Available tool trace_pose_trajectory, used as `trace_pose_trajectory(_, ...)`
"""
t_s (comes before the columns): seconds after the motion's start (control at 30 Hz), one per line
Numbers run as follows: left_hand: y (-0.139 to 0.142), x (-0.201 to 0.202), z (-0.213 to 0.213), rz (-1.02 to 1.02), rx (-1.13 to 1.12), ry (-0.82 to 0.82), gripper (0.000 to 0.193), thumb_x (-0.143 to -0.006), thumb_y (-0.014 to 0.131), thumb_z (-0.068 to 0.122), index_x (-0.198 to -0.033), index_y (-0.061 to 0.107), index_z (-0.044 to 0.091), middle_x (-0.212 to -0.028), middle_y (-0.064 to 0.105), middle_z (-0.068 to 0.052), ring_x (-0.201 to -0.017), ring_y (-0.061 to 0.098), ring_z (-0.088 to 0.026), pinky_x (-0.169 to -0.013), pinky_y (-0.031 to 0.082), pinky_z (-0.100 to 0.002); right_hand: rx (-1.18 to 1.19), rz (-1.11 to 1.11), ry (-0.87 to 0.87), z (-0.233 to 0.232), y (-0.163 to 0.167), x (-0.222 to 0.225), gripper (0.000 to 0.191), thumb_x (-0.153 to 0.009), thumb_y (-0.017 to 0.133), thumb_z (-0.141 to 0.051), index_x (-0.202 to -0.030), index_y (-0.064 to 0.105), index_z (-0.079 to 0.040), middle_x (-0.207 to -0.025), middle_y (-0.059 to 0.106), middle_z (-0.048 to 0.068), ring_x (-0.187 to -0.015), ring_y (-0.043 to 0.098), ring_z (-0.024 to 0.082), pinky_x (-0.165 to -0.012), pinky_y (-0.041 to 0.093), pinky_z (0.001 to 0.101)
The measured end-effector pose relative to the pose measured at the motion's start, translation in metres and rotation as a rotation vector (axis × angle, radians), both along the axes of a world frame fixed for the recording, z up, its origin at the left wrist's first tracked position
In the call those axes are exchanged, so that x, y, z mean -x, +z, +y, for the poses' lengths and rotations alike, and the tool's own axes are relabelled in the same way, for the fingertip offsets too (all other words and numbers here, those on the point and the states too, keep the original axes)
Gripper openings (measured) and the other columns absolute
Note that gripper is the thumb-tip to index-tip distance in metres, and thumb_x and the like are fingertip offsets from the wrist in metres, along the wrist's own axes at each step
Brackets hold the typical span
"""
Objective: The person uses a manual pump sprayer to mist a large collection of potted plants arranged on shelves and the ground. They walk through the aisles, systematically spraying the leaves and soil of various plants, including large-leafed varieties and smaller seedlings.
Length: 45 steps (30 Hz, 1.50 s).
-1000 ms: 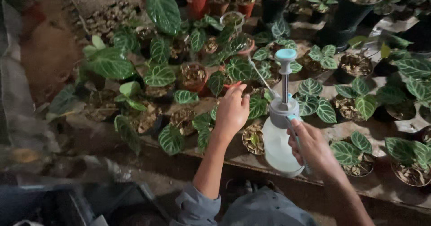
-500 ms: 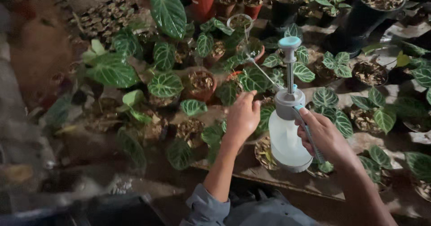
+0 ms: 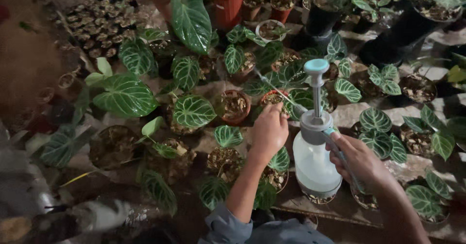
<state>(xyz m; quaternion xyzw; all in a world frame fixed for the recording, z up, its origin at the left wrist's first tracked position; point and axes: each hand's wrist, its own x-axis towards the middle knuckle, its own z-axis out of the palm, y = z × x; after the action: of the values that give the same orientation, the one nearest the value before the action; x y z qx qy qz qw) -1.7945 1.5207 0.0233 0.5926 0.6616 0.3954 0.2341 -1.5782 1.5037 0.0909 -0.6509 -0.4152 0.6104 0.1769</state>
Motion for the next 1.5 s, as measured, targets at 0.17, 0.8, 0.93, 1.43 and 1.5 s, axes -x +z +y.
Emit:
trace_pose_trajectory(0.17, 0.007, 0.020, 0.013, -0.014, 0.030, -0.033, 0.037, -0.099, 0.053, 0.018, -0.130, 0.062, 0.000, -0.126, 0.064, -0.020, -0.111, 0.063, -0.041, -0.091, 0.051, -0.050, -0.104, 0.031, -0.137, 0.005, 0.005, 0.027, 0.049, -0.107, 0.038, -0.044, -0.105, 0.057, 0.001, -0.066, 0.044, 0.002, -0.047, 0.038, 0.013, -0.041, 0.031, 0.0313)
trace_pose_trajectory(0.8, 0.001, 0.069, 0.039, 0.115, 0.064, 0.025, 0.045, -0.092, 0.060, 0.010, -0.135, 0.058, -0.005, -0.128, 0.064, -0.024, -0.105, 0.069, -0.038, -0.092, 0.054, -0.047, -0.152, -0.052, 0.136, 0.054, 0.019, 0.076, 0.049, -0.105, 0.042, -0.045, -0.100, 0.060, 0.000, -0.065, 0.044, 0.000, -0.048, 0.039, 0.011, -0.038, 0.033, 0.0305)
trace_pose_trajectory(0.93, 0.007, 0.078, 0.038, 0.054, -0.058, 0.052, 0.040, -0.095, 0.059, 0.010, -0.133, 0.062, -0.002, -0.126, 0.067, -0.022, -0.107, 0.067, -0.041, -0.091, 0.054, -0.048, -0.116, -0.068, -0.037, 0.054, 0.032, 0.085, 0.051, -0.107, 0.041, -0.048, -0.101, 0.063, -0.003, -0.066, 0.050, 0.001, -0.049, 0.042, 0.011, -0.041, 0.036, 0.0290)
trace_pose_trajectory(1.43, 0.074, 0.088, 0.062, -0.047, -0.200, 0.088, 0.042, -0.092, 0.059, 0.006, -0.134, 0.060, -0.004, -0.130, 0.064, -0.025, -0.110, 0.065, -0.043, -0.090, 0.054, -0.049, -0.377, 0.003, 0.050, 0.094, 0.084, 0.140, 0.048, -0.107, 0.039, -0.044, -0.094, 0.058, -0.002, -0.063, 0.049, 0.001, -0.044, 0.042, 0.013, -0.040, 0.034, 0.0305)
trace_pose_trajectory(1.5, 0.077, 0.095, 0.069, -0.021, -0.210, 0.113, 0.042, -0.091, 0.059, 0.006, -0.132, 0.061, -0.003, -0.127, 0.065, -0.024, -0.111, 0.065, -0.043, -0.091, 0.053, -0.049, -0.384, -0.005, 0.070, 0.110, 0.086, 0.145, 0.049, -0.106, 0.039, -0.046, -0.093, 0.059, -0.003, -0.061, 0.048, 0.002, -0.041, 0.041, 0.014, -0.038, 0.034, 0.0316)
